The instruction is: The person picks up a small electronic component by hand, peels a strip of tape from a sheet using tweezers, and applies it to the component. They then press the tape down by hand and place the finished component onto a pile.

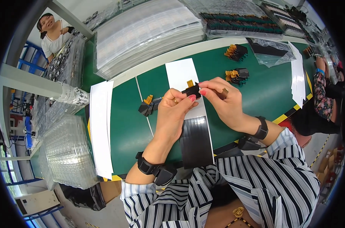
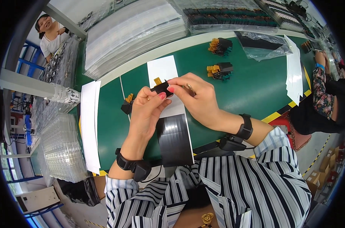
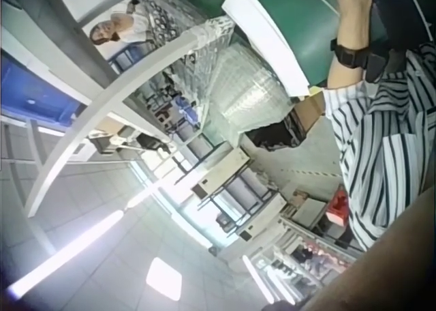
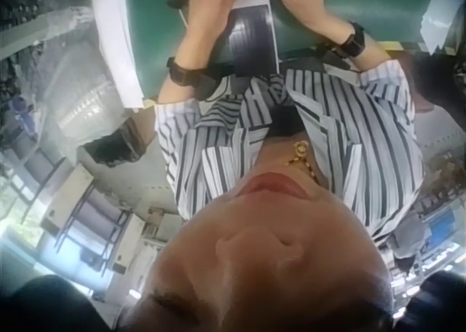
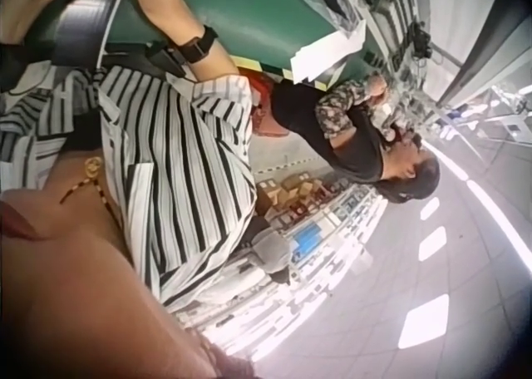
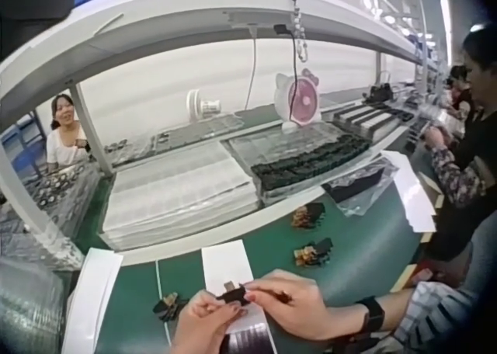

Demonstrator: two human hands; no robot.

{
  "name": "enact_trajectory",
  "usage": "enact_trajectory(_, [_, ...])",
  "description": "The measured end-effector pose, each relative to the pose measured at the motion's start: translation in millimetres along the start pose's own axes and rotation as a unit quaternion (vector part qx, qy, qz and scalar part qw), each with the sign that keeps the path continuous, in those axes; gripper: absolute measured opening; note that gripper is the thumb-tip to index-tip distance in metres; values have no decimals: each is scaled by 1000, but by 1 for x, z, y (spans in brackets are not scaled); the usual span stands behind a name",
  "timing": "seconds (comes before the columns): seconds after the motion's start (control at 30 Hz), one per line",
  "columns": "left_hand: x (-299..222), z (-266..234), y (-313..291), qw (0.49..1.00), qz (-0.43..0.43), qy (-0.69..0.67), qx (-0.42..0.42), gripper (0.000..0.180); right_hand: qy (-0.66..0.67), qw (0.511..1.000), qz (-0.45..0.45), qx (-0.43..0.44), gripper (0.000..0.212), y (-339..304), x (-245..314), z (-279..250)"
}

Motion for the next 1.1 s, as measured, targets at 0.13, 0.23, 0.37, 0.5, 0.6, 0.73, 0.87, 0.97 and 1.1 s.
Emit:
enact_trajectory(0.13, [0, 3, -1, 998, 19, 54, 0, 10, 23, 1000, 13, 0, 11, -2, -4, 1])
enact_trajectory(0.23, [-7, 1, -3, 966, 134, 219, -29, 10, 34, 999, 30, -4, 9, 0, -3, 0])
enact_trajectory(0.37, [-17, 6, -9, 801, 337, 487, -85, 11, 36, 998, 43, -11, 7, 0, -3, 0])
enact_trajectory(0.5, [-18, 7, -10, 786, 341, 507, -95, 14, 23, 999, 24, 0, 7, -1, -2, 2])
enact_trajectory(0.6, [-17, 5, -8, 791, 323, 512, -89, 15, 4, 1000, 17, 12, 7, 1, 1, 2])
enact_trajectory(0.73, [-12, 2, -3, 872, 253, 420, -23, 12, -41, 999, -1, 24, 5, 1, 6, -1])
enact_trajectory(0.87, [-4, 5, -3, 947, 97, 306, 16, 15, -60, 998, -23, 17, 4, 4, 10, -11])
enact_trajectory(0.97, [-2, 6, -6, 949, 82, 304, 7, 21, -218, 967, -130, -34, 3, 17, 7, -46])
enact_trajectory(1.1, [1, 3, -3, 946, 98, 309, 27, 25, -304, 949, -56, -54, 4, 27, -16, -108])
Point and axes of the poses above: each hand's wrist, its own y-axis towards the middle knuckle, its own z-axis out of the palm, x = y × z, the point moved 2 cm from there along y, towards the middle knuckle, and after that the axes turned 1 degree about z, right-handed, at the moved point
